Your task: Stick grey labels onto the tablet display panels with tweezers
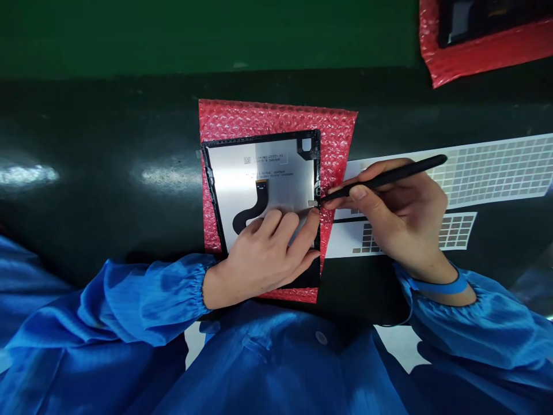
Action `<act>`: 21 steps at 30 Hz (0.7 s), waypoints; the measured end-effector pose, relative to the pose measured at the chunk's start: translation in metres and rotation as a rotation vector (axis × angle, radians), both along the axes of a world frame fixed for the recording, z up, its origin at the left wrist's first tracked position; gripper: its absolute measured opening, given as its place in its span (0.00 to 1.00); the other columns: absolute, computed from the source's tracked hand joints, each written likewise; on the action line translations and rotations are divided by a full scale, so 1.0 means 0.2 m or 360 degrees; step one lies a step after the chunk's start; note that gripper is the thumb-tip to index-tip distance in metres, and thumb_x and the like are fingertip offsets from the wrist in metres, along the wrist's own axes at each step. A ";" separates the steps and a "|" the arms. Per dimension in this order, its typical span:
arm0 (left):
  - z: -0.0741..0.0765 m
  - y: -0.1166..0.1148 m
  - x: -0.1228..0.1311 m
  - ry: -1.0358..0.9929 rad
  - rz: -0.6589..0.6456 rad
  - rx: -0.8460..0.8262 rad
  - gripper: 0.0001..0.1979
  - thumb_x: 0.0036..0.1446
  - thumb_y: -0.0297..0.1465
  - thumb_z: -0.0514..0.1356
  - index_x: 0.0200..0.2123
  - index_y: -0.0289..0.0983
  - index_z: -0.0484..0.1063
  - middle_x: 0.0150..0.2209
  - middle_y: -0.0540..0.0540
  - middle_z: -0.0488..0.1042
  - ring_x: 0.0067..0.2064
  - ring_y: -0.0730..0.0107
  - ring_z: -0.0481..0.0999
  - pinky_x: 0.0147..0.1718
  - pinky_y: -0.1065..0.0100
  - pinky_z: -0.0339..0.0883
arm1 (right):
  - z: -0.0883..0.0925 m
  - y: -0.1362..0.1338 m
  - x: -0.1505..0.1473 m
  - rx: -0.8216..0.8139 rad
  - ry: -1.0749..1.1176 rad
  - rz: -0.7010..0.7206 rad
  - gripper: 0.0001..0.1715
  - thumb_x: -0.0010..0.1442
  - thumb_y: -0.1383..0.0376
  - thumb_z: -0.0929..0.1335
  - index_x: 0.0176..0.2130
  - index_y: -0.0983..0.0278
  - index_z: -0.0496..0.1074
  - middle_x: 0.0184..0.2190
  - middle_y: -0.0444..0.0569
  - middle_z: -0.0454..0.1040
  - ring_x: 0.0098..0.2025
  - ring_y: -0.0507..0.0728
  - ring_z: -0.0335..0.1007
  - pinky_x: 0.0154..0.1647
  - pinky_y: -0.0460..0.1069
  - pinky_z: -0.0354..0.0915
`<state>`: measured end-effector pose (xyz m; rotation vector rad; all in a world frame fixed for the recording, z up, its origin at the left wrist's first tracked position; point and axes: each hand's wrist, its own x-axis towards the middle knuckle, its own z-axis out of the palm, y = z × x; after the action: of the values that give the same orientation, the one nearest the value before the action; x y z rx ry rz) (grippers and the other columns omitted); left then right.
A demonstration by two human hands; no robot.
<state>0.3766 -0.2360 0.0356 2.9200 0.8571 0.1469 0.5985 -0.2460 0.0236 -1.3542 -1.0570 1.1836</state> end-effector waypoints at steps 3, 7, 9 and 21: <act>0.00 0.00 0.00 0.0009 0.0004 -0.0004 0.28 0.72 0.42 0.55 0.66 0.27 0.68 0.45 0.38 0.77 0.45 0.55 0.75 0.34 0.60 0.71 | 0.00 0.00 0.00 -0.0014 -0.0016 -0.0009 0.09 0.66 0.68 0.75 0.43 0.55 0.77 0.36 0.43 0.83 0.37 0.59 0.85 0.41 0.56 0.85; -0.01 -0.01 0.01 0.0003 0.0012 0.0015 0.29 0.72 0.42 0.55 0.66 0.27 0.68 0.46 0.38 0.77 0.47 0.55 0.75 0.34 0.61 0.70 | 0.00 0.00 0.00 -0.0009 -0.0022 0.0001 0.09 0.66 0.69 0.75 0.43 0.56 0.77 0.36 0.44 0.83 0.37 0.59 0.86 0.41 0.55 0.85; -0.01 -0.01 0.01 0.0008 0.0012 0.0026 0.30 0.72 0.43 0.55 0.67 0.27 0.67 0.46 0.38 0.77 0.47 0.55 0.75 0.32 0.61 0.69 | 0.00 0.00 0.00 -0.0011 -0.0031 0.0000 0.08 0.66 0.69 0.75 0.43 0.57 0.77 0.35 0.44 0.83 0.37 0.58 0.85 0.41 0.54 0.85; 0.01 0.01 0.02 0.0022 0.0031 -0.0030 0.31 0.73 0.42 0.53 0.67 0.25 0.65 0.45 0.38 0.76 0.45 0.55 0.76 0.28 0.60 0.70 | -0.02 0.00 0.02 -0.0043 0.0036 -0.0065 0.08 0.64 0.64 0.77 0.43 0.57 0.76 0.35 0.45 0.84 0.35 0.59 0.86 0.39 0.54 0.86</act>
<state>0.3807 -0.2338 0.0367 2.8991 0.8847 0.1192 0.6018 -0.2459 0.0198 -1.3741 -0.9964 1.1844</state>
